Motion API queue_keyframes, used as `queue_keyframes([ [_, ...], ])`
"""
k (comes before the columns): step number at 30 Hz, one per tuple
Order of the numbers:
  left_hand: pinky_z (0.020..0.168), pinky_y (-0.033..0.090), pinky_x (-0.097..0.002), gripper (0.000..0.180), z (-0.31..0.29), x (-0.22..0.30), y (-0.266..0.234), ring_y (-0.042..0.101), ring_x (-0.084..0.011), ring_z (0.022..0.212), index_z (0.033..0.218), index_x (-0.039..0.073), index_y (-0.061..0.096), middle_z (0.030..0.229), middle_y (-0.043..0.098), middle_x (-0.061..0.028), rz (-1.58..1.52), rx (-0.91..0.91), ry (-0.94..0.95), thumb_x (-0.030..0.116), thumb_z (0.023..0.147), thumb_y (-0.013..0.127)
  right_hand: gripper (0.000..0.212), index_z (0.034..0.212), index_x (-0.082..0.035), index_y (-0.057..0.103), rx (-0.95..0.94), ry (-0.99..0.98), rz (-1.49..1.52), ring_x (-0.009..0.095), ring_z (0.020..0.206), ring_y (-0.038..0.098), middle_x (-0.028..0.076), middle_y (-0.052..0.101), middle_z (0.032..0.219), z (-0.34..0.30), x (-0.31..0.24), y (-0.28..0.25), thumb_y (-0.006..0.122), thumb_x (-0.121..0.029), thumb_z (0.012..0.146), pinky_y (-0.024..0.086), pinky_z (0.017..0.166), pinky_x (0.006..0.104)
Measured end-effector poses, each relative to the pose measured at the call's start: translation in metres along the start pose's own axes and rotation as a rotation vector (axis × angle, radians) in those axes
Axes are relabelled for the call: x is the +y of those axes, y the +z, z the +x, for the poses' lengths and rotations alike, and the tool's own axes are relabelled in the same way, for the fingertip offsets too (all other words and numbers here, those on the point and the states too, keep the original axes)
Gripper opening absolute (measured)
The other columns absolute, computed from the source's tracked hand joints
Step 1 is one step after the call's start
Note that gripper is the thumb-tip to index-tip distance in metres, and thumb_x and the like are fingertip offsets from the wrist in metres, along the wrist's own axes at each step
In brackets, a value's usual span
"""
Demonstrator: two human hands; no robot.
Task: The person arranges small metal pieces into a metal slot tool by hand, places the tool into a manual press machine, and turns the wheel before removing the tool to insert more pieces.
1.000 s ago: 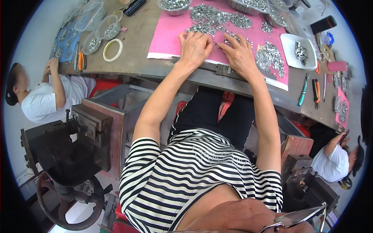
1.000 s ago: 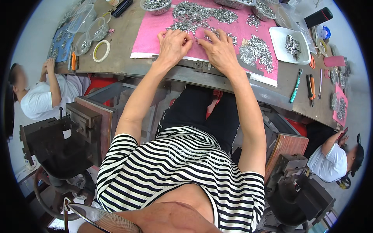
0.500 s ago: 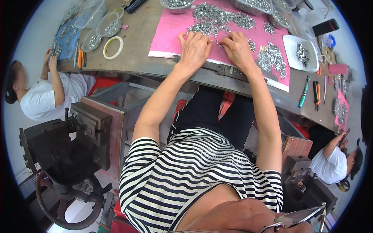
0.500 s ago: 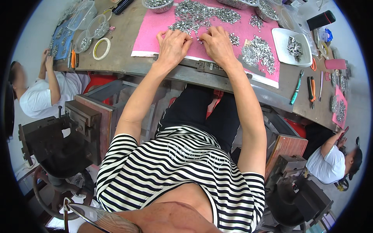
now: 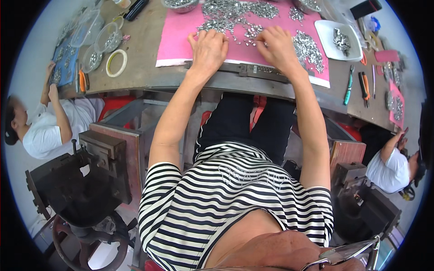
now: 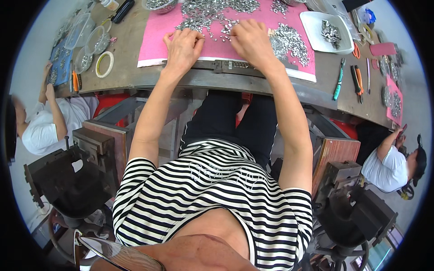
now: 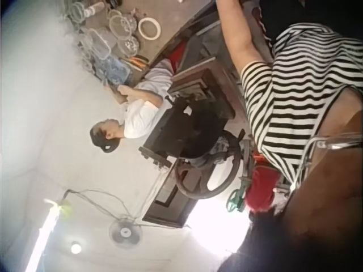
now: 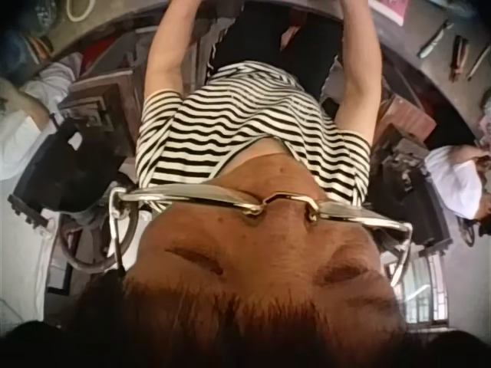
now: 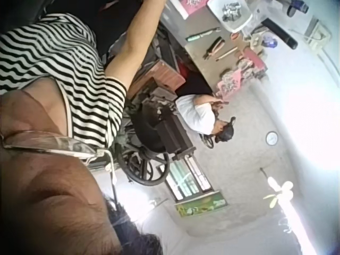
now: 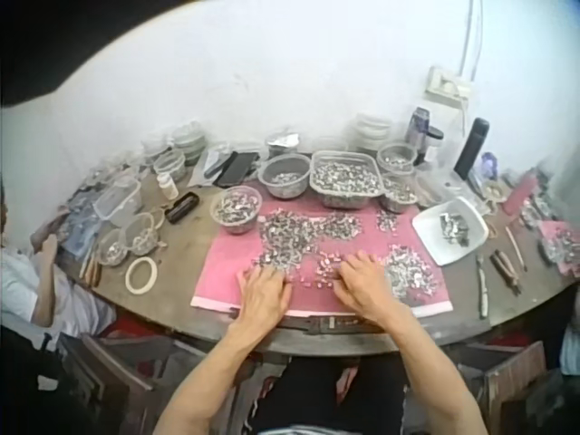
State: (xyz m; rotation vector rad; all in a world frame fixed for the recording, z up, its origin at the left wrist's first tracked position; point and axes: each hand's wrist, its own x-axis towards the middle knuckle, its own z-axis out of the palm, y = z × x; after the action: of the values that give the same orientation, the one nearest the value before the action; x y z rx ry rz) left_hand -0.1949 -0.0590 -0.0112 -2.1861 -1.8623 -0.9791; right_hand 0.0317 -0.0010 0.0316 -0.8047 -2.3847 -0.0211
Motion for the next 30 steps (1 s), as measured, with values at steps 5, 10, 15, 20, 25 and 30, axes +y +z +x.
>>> queue_keyframes([
  [5, 0.101, 0.031, -0.0517, 0.007, 0.000, 0.002, 0.001, 0.060, -0.0228, 0.094, 0.093, 0.013, 0.072, 0.090, 0.066, -0.0005, 0.009, 0.000, 0.030, 0.018, 0.087, 0.071, 0.008, 0.090, -0.001, 0.062, -0.008, 0.303, 0.362, 0.030, 0.080, 0.061, 0.011, 0.062, 0.083, -0.060, -0.010, -0.035, 0.067, -0.002, 0.084, 0.047, 0.076, 0.0397],
  [10, 0.100, 0.031, -0.0524, 0.006, 0.000, 0.003, -0.001, 0.060, -0.0232, 0.092, 0.092, 0.013, 0.071, 0.089, 0.066, -0.0001, 0.045, 0.001, 0.030, 0.017, 0.088, 0.070, 0.014, 0.089, -0.002, 0.060, 0.050, 0.218, 0.290, 0.030, 0.087, 0.060, 0.011, 0.063, 0.090, -0.086, -0.025, -0.033, 0.069, 0.002, 0.079, 0.047, 0.080, 0.0391],
  [15, 0.098, 0.033, -0.0476, 0.004, -0.001, 0.030, -0.006, 0.061, -0.0231, 0.088, 0.092, 0.013, 0.069, 0.085, 0.066, 0.0000, -0.180, 0.045, 0.121, 0.014, 0.088, 0.069, 0.018, 0.092, -0.001, 0.061, 0.036, 0.156, 0.175, 0.030, 0.087, 0.062, 0.011, 0.065, 0.094, -0.091, -0.025, -0.033, 0.071, 0.005, 0.078, 0.048, 0.080, 0.0382],
  [20, 0.093, 0.038, -0.0409, 0.008, -0.012, 0.081, 0.002, 0.061, -0.0237, 0.087, 0.093, 0.007, 0.065, 0.087, 0.063, -0.0048, -0.443, -0.001, 0.266, 0.008, 0.087, 0.070, 0.021, 0.093, -0.002, 0.062, 0.062, 0.132, 0.116, 0.029, 0.088, 0.062, 0.010, 0.066, 0.096, -0.093, -0.026, -0.033, 0.071, 0.006, 0.077, 0.048, 0.079, 0.0379],
  [25, 0.085, 0.043, -0.0392, 0.011, -0.017, 0.093, 0.015, 0.060, -0.0258, 0.086, 0.092, 0.005, 0.064, 0.087, 0.062, -0.0059, -0.487, -0.020, 0.307, 0.007, 0.084, 0.071, 0.020, 0.098, -0.002, 0.065, 0.094, 0.164, 0.176, 0.028, 0.090, 0.064, 0.010, 0.068, 0.098, -0.097, -0.025, -0.032, 0.072, 0.005, 0.080, 0.049, 0.080, 0.0367],
  [30, 0.085, 0.044, -0.0398, 0.012, -0.016, 0.096, 0.015, 0.060, -0.0261, 0.085, 0.091, 0.005, 0.064, 0.088, 0.062, -0.0068, -0.448, -0.037, 0.339, 0.007, 0.082, 0.071, 0.016, 0.099, -0.002, 0.069, 0.219, 0.343, 0.323, 0.026, 0.090, 0.067, 0.009, 0.071, 0.097, -0.105, -0.025, -0.026, 0.068, 0.005, 0.085, 0.050, 0.082, 0.0356],
])
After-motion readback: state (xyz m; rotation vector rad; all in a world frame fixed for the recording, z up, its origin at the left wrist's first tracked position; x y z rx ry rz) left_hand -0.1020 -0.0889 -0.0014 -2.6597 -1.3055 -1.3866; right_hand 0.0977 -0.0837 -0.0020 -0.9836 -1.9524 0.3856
